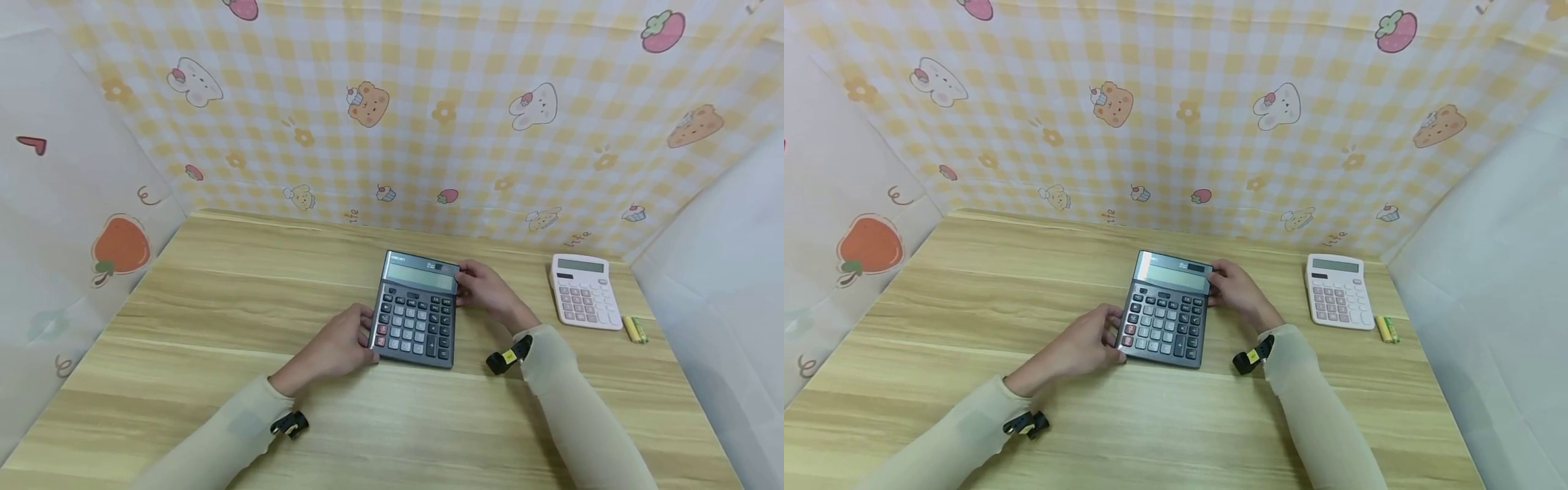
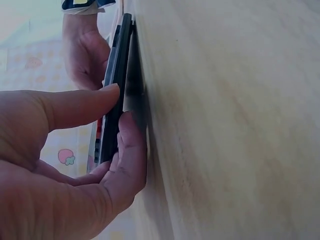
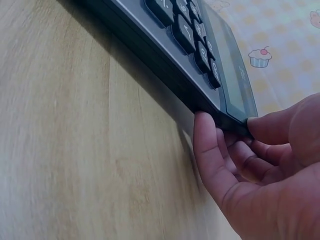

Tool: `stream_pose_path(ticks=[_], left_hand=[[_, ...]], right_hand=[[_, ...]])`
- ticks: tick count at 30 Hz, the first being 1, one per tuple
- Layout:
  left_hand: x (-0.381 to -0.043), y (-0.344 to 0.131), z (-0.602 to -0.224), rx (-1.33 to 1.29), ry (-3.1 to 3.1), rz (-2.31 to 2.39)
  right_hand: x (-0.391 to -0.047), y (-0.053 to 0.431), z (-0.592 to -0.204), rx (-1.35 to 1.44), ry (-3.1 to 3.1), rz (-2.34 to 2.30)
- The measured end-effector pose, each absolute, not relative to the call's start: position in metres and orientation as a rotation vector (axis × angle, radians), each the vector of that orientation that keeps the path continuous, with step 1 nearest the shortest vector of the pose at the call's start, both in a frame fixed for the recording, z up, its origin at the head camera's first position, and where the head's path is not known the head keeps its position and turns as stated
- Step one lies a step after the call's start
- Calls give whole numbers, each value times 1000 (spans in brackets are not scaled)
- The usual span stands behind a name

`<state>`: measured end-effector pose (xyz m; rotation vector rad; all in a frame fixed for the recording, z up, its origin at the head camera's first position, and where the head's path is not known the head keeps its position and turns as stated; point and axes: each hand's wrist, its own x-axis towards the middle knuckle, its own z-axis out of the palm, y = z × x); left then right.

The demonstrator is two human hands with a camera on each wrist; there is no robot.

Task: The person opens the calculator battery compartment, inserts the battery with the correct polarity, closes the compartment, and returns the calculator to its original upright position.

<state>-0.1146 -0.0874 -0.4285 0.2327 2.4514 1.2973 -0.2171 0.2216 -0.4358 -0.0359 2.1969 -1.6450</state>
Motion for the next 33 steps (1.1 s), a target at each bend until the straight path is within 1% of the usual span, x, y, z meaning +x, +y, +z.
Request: stream_pose_path(ticks=[17,33], left_hand=[[-113,-92,-424,271,2415,1462],[-119,-103,-423,360,2323,1534]], right_hand=[[-207,227,-432,-53,2221,-1714],[-201,226,-425,-99,2220,-1843]])
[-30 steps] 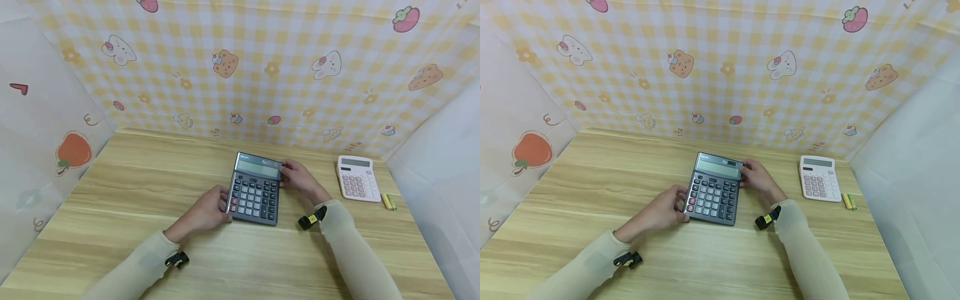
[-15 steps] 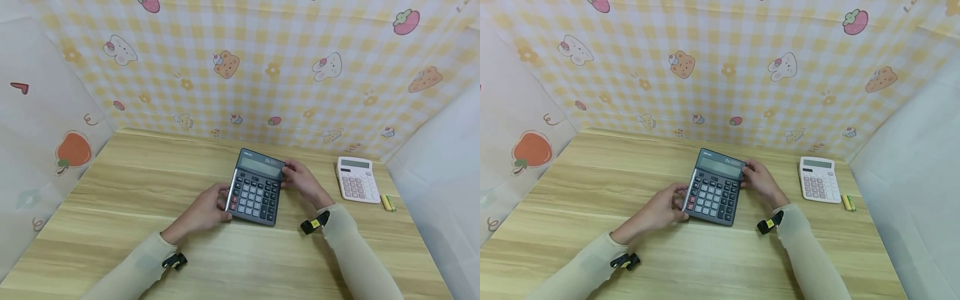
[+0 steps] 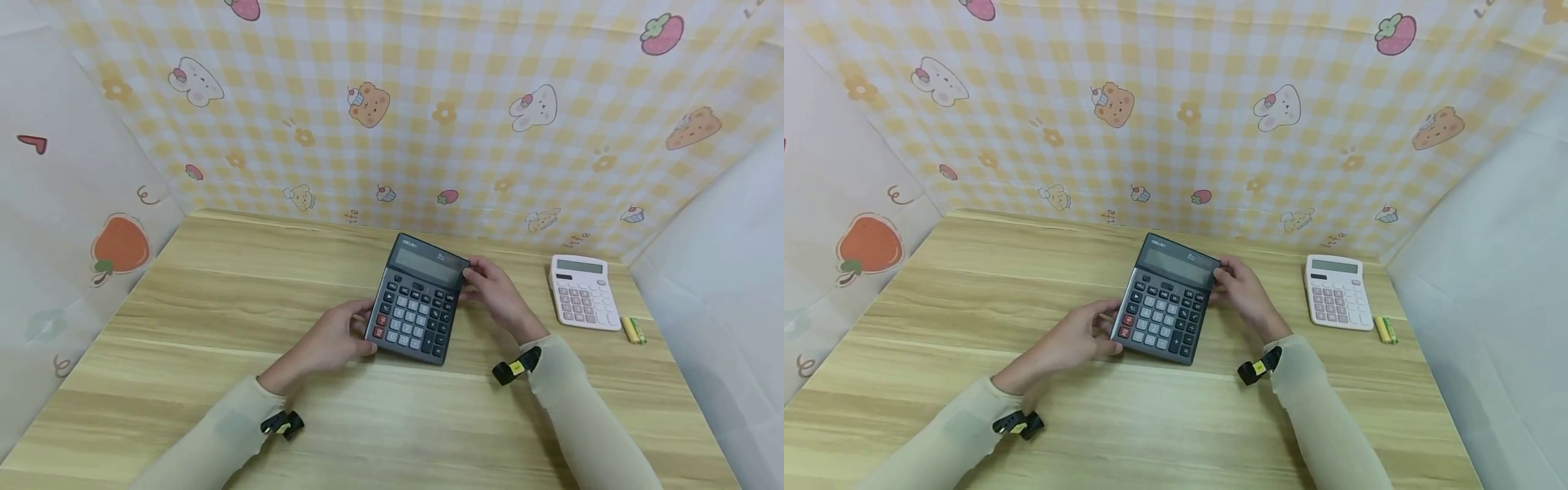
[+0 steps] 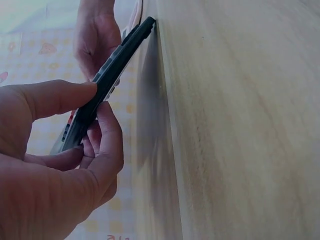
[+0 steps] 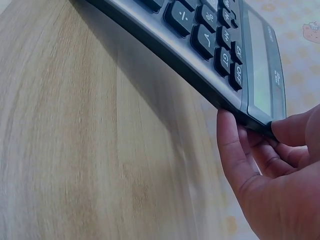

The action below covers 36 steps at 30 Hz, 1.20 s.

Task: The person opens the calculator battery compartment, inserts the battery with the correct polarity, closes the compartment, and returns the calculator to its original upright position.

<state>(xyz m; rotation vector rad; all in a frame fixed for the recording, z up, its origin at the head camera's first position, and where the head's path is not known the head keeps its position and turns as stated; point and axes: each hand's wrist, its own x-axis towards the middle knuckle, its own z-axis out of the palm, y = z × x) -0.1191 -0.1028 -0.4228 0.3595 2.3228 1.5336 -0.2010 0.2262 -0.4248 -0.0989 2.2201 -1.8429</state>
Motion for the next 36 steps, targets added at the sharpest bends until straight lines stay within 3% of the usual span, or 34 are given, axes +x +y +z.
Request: stream_pose_path(ticks=[36], left_hand=[[-114,-106,-406,439,2389,1620]], right_hand=[[-194,222,-408,-142,2132,-2104]])
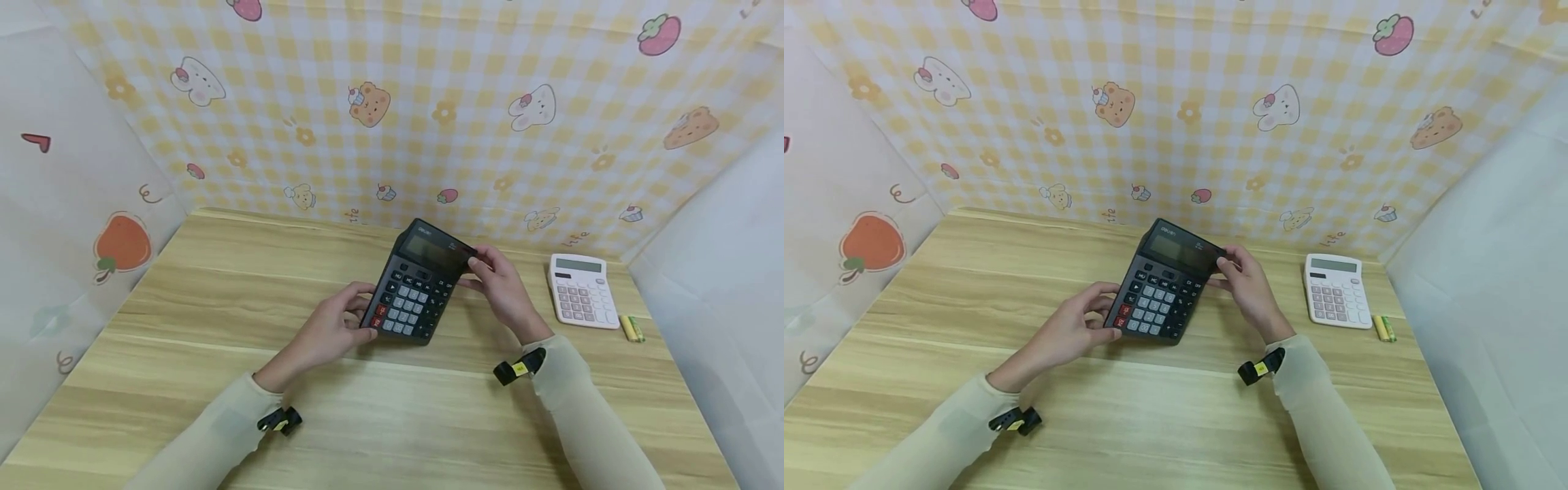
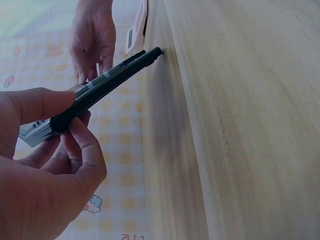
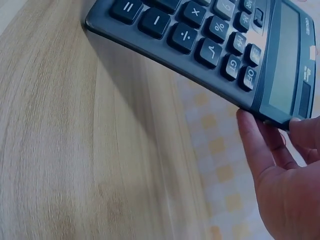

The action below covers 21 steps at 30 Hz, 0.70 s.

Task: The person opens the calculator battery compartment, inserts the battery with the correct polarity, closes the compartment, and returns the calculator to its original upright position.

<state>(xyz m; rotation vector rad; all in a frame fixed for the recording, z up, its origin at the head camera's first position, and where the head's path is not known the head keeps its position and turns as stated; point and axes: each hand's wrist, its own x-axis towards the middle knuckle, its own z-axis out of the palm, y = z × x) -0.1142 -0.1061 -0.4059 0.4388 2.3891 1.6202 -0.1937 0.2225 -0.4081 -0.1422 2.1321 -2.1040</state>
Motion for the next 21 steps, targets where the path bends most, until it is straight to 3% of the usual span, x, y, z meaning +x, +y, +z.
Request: stream_pose_path(ticks=[21], left_hand=[[-115,-121,-403,642,2349,1665]], right_hand=[[-186,231,-412,-297,2254,-2135]])
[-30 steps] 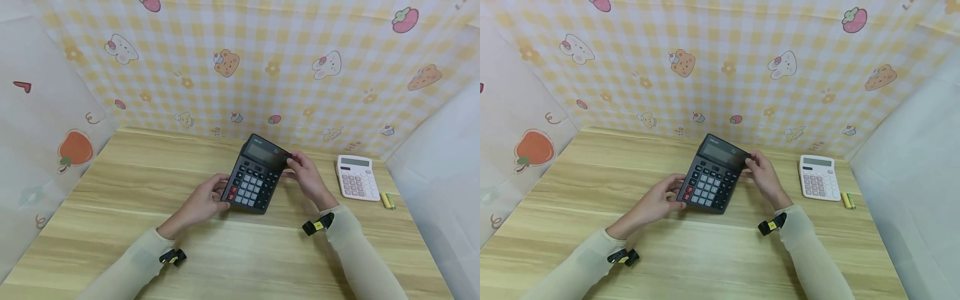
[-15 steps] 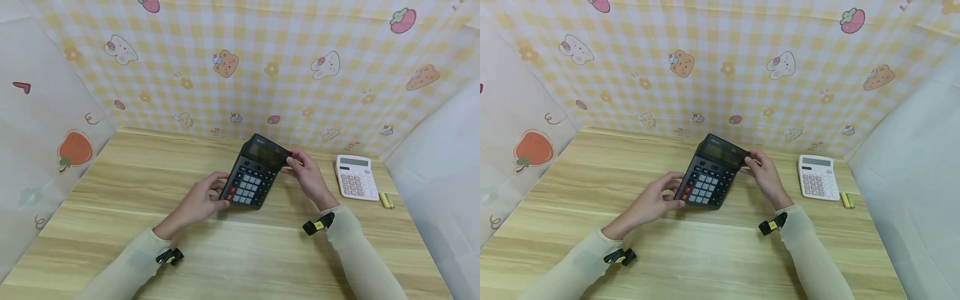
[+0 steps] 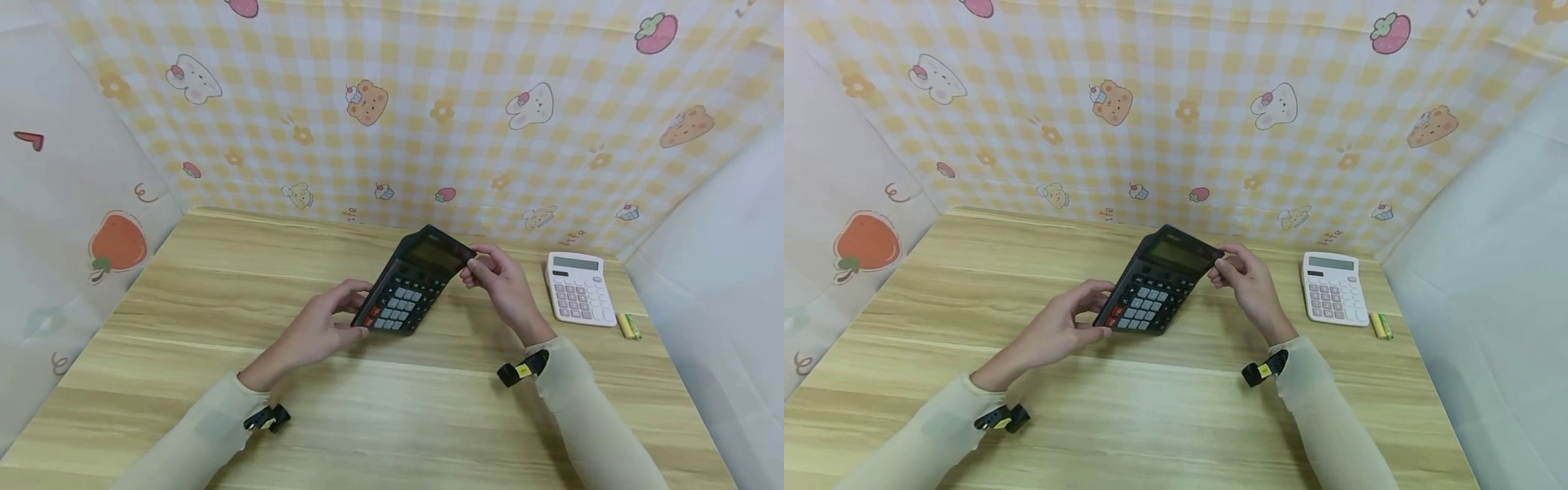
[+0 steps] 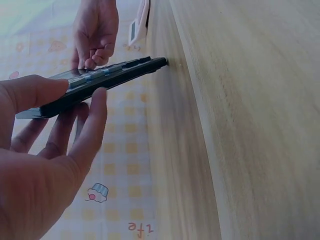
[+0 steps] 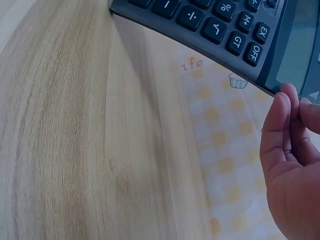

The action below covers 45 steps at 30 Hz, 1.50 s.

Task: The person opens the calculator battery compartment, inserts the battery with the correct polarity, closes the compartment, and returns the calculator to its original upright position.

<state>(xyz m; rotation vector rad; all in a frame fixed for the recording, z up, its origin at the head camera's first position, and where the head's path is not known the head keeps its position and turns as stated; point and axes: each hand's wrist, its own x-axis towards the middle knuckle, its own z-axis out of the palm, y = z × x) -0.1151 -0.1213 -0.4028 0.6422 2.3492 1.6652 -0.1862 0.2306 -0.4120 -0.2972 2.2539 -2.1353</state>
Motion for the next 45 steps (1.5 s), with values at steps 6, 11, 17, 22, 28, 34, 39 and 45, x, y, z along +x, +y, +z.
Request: stream_pose_path(ticks=[6,11,17,22,28,34,39,45], left_hand=[[-114,-122,-401,671,2305,1679],[-112,-120,-399,709,2324,1679],[-111,-119,-398,764,2374,1641],[-109,-118,-398,877,2431,1601],[-102,-116,-395,1026,2562,1505],[-97,-116,-394,1077,2633,1422],[-94,-116,-396,1144,2745,1275],[-92,-115,-400,1175,2819,1169]], right_hand=[[-183,234,-412,-351,2143,-2204],[-180,236,-413,-374,2042,-2257],[-174,236,-409,-341,1974,-2270],[-170,237,-406,-327,1988,-2234],[-163,237,-402,-264,2004,-2192],[-159,236,-399,-154,2031,-2108],[-156,240,-397,-83,2047,-2016],[-153,241,-398,-80,2050,-1924]])
